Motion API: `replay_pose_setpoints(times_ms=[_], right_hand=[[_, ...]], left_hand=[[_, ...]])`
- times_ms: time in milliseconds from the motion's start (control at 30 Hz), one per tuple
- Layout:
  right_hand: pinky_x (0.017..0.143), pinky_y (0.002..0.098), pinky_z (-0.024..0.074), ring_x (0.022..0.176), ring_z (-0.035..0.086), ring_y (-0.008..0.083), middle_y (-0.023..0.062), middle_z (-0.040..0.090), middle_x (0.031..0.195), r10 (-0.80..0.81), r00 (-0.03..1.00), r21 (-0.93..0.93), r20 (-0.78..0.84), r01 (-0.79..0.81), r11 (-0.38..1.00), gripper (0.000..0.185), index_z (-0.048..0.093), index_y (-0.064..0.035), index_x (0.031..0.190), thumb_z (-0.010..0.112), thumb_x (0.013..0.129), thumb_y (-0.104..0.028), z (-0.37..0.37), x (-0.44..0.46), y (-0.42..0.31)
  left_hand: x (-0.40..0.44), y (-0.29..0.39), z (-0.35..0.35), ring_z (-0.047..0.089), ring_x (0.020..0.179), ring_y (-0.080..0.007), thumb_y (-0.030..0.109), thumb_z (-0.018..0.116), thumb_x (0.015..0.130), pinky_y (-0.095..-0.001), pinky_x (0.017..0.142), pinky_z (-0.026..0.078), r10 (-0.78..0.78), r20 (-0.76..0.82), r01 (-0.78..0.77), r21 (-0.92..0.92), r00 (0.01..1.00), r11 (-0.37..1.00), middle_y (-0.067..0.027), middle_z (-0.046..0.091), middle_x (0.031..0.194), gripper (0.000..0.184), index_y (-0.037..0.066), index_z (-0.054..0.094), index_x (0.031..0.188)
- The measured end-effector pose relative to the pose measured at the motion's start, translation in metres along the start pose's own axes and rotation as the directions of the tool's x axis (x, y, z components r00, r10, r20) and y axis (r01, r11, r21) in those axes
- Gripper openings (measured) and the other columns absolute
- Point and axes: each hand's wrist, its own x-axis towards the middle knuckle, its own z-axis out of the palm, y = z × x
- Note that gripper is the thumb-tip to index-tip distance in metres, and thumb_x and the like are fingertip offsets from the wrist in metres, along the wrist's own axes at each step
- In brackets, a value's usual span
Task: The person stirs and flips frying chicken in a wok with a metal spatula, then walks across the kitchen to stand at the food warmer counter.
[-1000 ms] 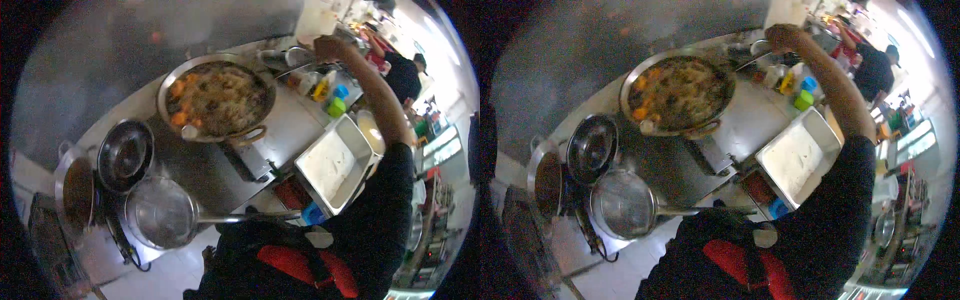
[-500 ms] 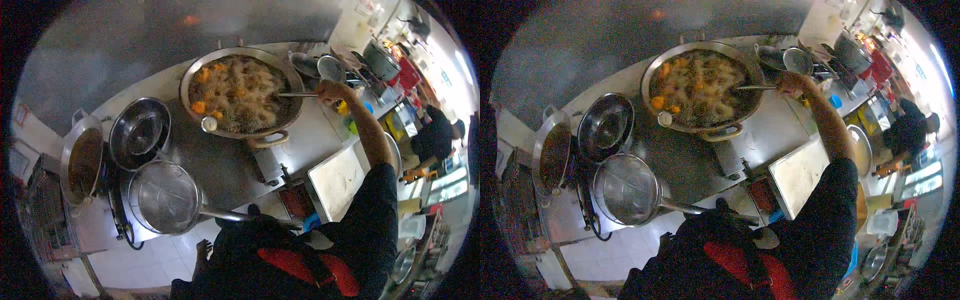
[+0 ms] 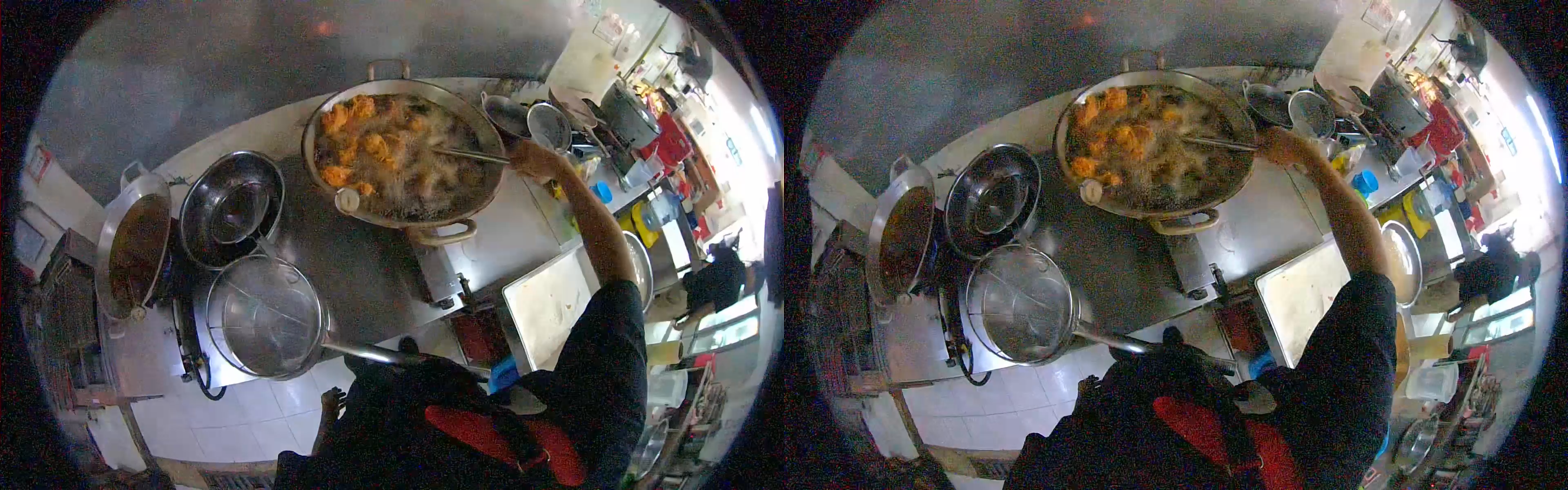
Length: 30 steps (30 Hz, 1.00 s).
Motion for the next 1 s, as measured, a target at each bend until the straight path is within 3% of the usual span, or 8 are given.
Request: replay_pose_setpoints(times_ms=[67, 200, 333, 400, 467, 667, 900, 1000], right_hand=[[0.053, 0.0286, 0.0441, 0.057, 0.054, 0.0140, 0.0057, 0.056, 0.065, 0.222, 0.970, 0.195, 0.104, -0.239, 0.951, 0.012, 0.058, -0.0075, 0.075, 0.056, 0.067, -0.016, -0.034, -0.037, -0.050], [0.048, 0.0269, 0.0429, 0.052, 0.052, 0.0120, 0.0066, 0.053, 0.056, -0.174, 0.978, -0.116, -0.115, 0.161, 0.980, 0.012, 0.058, -0.0062, 0.077, 0.055, 0.071, -0.017, -0.003, -0.047, 0.023], [0.048, 0.0297, 0.0443, 0.054, 0.053, 0.0129, 0.0076, 0.055, 0.059, -0.101, 0.986, -0.289, -0.132, 0.060, 0.956, 0.017, 0.058, -0.0042, 0.076, 0.053, 0.072, -0.020, -0.040, -0.088, -0.051], [0.049, 0.0308, 0.0449, 0.054, 0.054, 0.0144, 0.0087, 0.056, 0.059, -0.168, 0.970, -0.513, -0.176, 0.056, 0.856, 0.019, 0.058, -0.0030, 0.077, 0.053, 0.072, -0.020, -0.030, -0.085, -0.019], [0.061, 0.0356, 0.0479, 0.068, 0.058, 0.0264, 0.0099, 0.059, 0.076, 0.004, 0.999, -0.280, -0.040, -0.015, 0.960, 0.026, 0.056, -0.0118, 0.088, 0.058, 0.064, -0.021, -0.051, -0.103, -0.051], [0.061, 0.0371, 0.0428, 0.066, 0.056, 0.0262, 0.0154, 0.058, 0.071, 0.118, 0.974, -0.114, -0.192, -0.141, 0.983, 0.021, 0.059, -0.0038, 0.083, 0.056, 0.071, -0.020, -0.065, -0.128, -0.060], [0.068, 0.0340, 0.0442, 0.072, 0.056, 0.0254, 0.0146, 0.058, 0.078, -0.110, 0.957, -0.460, -0.269, -0.028, 0.888, 0.022, 0.059, -0.0069, 0.089, 0.057, 0.071, -0.020, -0.109, -0.140, -0.098], [0.072, 0.0352, 0.0428, 0.076, 0.055, 0.0267, 0.0145, 0.058, 0.081, 0.071, 0.971, -0.415, -0.228, -0.163, 0.895, 0.024, 0.059, -0.0078, 0.091, 0.056, 0.072, -0.022, -0.135, -0.141, -0.111]], left_hand=[[0.006, -0.007, -0.004, 0.052, 0.063, -0.0221, 0.031, 0.052, 0.074, -0.0324, 0.055, 0.042, 0.004, 0.008, -0.005, 0.020, 1.000, 1.000, -0.0131, 0.056, 0.079, 0.031, 0.004, 0.051, 0.088], [0.020, -0.013, -0.019, 0.052, 0.063, -0.0221, 0.031, 0.051, 0.075, -0.0326, 0.053, 0.042, -0.131, 0.030, 0.132, -0.009, 0.991, 0.991, -0.0115, 0.056, 0.080, 0.029, 0.005, 0.051, 0.089], [0.013, -0.009, -0.017, 0.054, 0.067, -0.0237, 0.029, 0.046, 0.078, -0.0328, 0.054, 0.044, 0.067, 0.133, -0.071, 0.026, 0.989, 0.997, -0.0115, 0.057, 0.082, 0.029, 0.004, 0.051, 0.092], [-0.023, 0.037, 0.015, 0.054, 0.068, -0.0243, 0.030, 0.046, 0.078, -0.0335, 0.056, 0.044, -0.096, -0.064, 0.102, 0.090, 0.993, 0.991, -0.0124, 0.057, 0.082, 0.030, 0.003, 0.051, 0.091], [-0.030, 0.042, 0.014, 0.054, 0.067, -0.0241, 0.031, 0.047, 0.077, -0.0338, 0.056, 0.044, -0.039, -0.025, 0.040, 0.075, 0.999, 0.996, -0.0121, 0.057, 0.082, 0.030, 0.004, 0.051, 0.091], [-0.031, 0.044, 0.010, 0.054, 0.065, -0.0234, 0.033, 0.050, 0.076, -0.0343, 0.055, 0.043, 0.047, 0.042, -0.050, 0.073, 0.998, 0.996, -0.0113, 0.058, 0.079, 0.030, 0.006, 0.052, 0.089], [0.007, 0.008, -0.010, 0.054, 0.062, -0.0207, 0.029, 0.052, 0.075, -0.0327, 0.052, 0.043, -0.062, -0.001, 0.062, 0.002, 0.998, 0.998, -0.0098, 0.057, 0.077, 0.027, 0.006, 0.052, 0.089], [0.014, 0.002, -0.011, 0.053, 0.060, -0.0195, 0.028, 0.053, 0.075, -0.0320, 0.051, 0.043, -0.060, 0.006, 0.060, -0.032, 0.998, 0.998, -0.0092, 0.057, 0.075, 0.026, 0.006, 0.052, 0.089]])
